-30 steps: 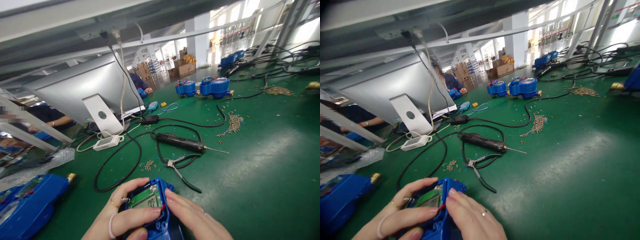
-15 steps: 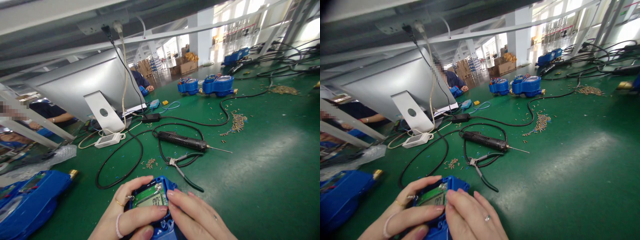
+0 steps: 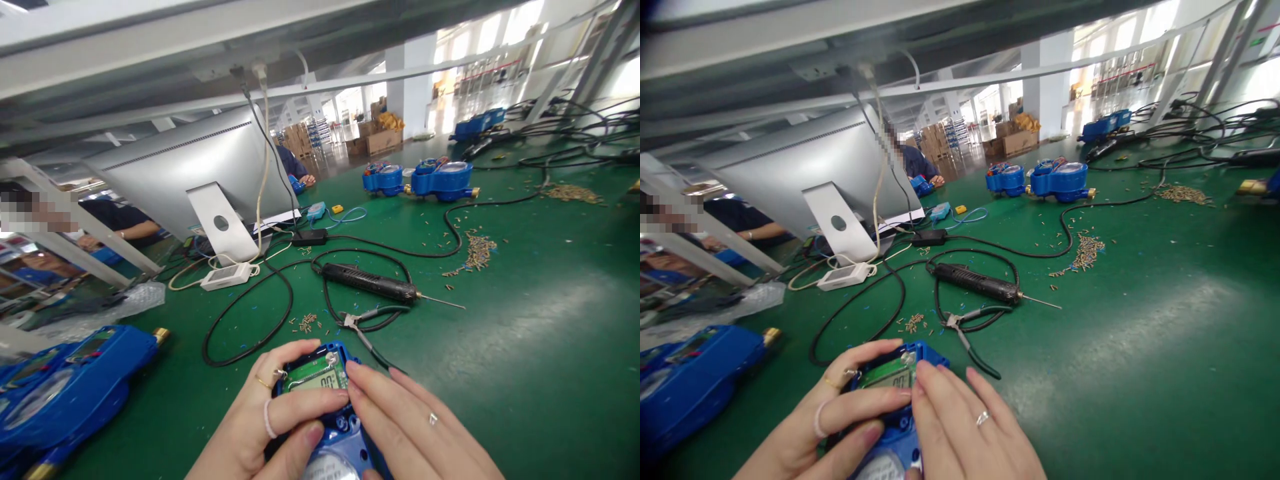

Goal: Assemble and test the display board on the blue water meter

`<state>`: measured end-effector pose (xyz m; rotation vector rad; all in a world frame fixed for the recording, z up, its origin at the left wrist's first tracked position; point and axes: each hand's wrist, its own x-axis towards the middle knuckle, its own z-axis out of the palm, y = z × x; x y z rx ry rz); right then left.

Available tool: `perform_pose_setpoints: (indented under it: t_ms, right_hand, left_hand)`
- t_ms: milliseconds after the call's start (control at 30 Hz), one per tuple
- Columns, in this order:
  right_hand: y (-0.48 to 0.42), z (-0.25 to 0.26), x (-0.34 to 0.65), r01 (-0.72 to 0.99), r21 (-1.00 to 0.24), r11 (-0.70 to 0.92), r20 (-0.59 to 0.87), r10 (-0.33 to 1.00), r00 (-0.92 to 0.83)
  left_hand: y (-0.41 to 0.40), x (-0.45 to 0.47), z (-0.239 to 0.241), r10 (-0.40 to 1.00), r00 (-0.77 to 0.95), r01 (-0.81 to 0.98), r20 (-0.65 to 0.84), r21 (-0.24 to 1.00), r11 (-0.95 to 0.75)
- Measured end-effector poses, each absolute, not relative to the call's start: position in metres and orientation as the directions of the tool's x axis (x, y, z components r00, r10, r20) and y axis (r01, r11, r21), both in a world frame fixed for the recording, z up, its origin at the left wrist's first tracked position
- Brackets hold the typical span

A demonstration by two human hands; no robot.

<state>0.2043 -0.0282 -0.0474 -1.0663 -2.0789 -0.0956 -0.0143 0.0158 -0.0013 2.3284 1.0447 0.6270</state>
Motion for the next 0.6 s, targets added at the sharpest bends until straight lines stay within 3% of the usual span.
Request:
perform_pose_setpoints:
  t_ms: [67, 133, 167, 200, 267, 600]
  right_hand:
    - [-0.024, -0.039, 0.21, 0.618, -0.523, 0.587, 0.594, 0.771, -0.23]
    - [-0.02, -0.035, 0.211, 0.337, -0.876, 0.344, 0.356, 0.934, -0.03]
    - [-0.017, -0.034, 0.21, 0.164, -0.966, 0.199, 0.207, 0.978, 0.029]
    - [-0.014, -0.034, 0.208, 0.019, -0.996, 0.087, 0.088, 0.995, 0.053]
    - [-0.009, -0.033, 0.201, -0.123, -0.992, -0.014, -0.016, 1.0, 0.013]
    - [0.001, -0.021, 0.173, -0.13, -0.991, -0.029, -0.014, 0.993, -0.118]
  left_hand:
    - [0.014, -0.013, -0.002, 0.773, 0.603, 0.545, 0.196, 0.606, -0.58]
    - [0.012, -0.012, -0.001, 0.784, 0.595, 0.568, 0.177, 0.598, -0.566]
    - [0.011, -0.012, 0.0, 0.792, 0.587, 0.58, 0.168, 0.596, -0.555]
    - [0.01, -0.011, 0.0, 0.797, 0.582, 0.586, 0.16, 0.597, -0.548]
    - [0.008, -0.01, 0.001, 0.807, 0.571, 0.589, 0.15, 0.609, -0.53]
    - [0.008, -0.007, 0.008, 0.864, 0.469, 0.46, 0.183, 0.785, -0.416]
